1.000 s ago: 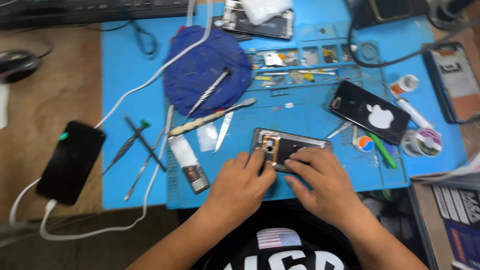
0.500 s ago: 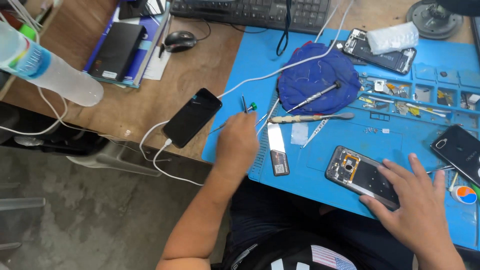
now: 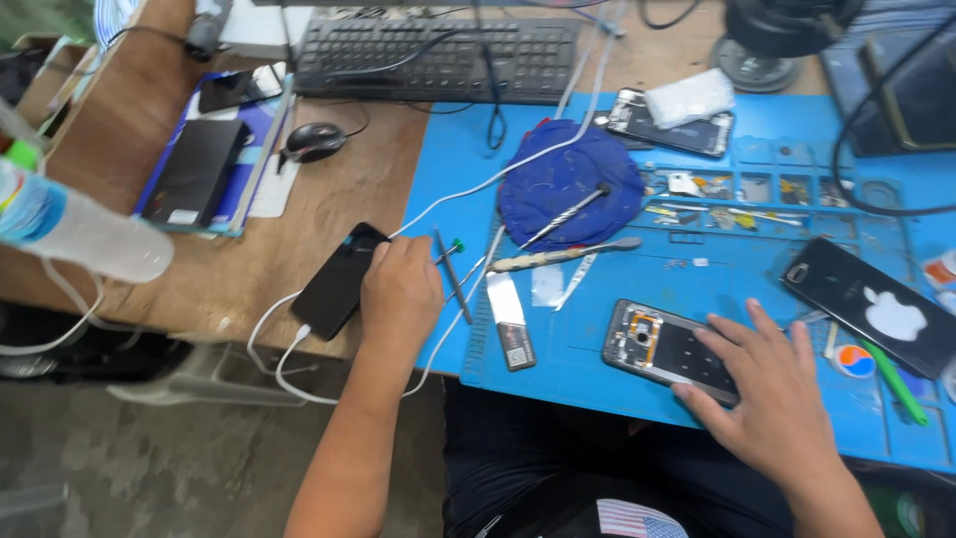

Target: The person works on a disassembled smartphone on a blue mat, using their hands to manipulate the internal components and casing. They handle the phone's screen assembly and battery, adjusting parts within the device's frame.

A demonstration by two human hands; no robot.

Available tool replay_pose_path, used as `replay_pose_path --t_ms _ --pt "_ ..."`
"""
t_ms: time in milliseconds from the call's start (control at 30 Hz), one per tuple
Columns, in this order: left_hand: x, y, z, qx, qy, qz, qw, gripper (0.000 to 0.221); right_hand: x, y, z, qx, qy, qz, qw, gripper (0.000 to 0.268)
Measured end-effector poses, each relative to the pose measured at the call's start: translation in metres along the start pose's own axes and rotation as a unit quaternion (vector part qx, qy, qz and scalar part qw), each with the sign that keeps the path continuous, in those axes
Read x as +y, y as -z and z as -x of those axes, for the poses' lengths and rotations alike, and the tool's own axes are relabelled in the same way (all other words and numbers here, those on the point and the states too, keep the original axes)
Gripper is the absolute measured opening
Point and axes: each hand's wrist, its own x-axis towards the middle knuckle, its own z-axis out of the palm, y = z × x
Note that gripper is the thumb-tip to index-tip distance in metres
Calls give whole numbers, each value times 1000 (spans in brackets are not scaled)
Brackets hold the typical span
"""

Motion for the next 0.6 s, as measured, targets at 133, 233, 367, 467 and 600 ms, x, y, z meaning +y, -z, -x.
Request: replay_pose_path --t_ms 133,233,367,467,600 --pt "54 -22 -43 -12 -109 113 988 24 0 -1 -2 -11 -12 17 1000 66" --pt "91 -49 -78 -7 -212 93 973 27 -3 -3 -1 28 -26 4 999 63" --pt "108 -92 -107 -89 -235 47 967 34 -7 6 -3 28 -6 -7 1000 62" --pt "124 -69 -117 -53 -230 33 971 45 -9 11 -5 9 -14 -19 1000 60" --pt "162 -12 -103 73 -194 261 943 78 -9 13 -7 -11 -14 -30 999 60"
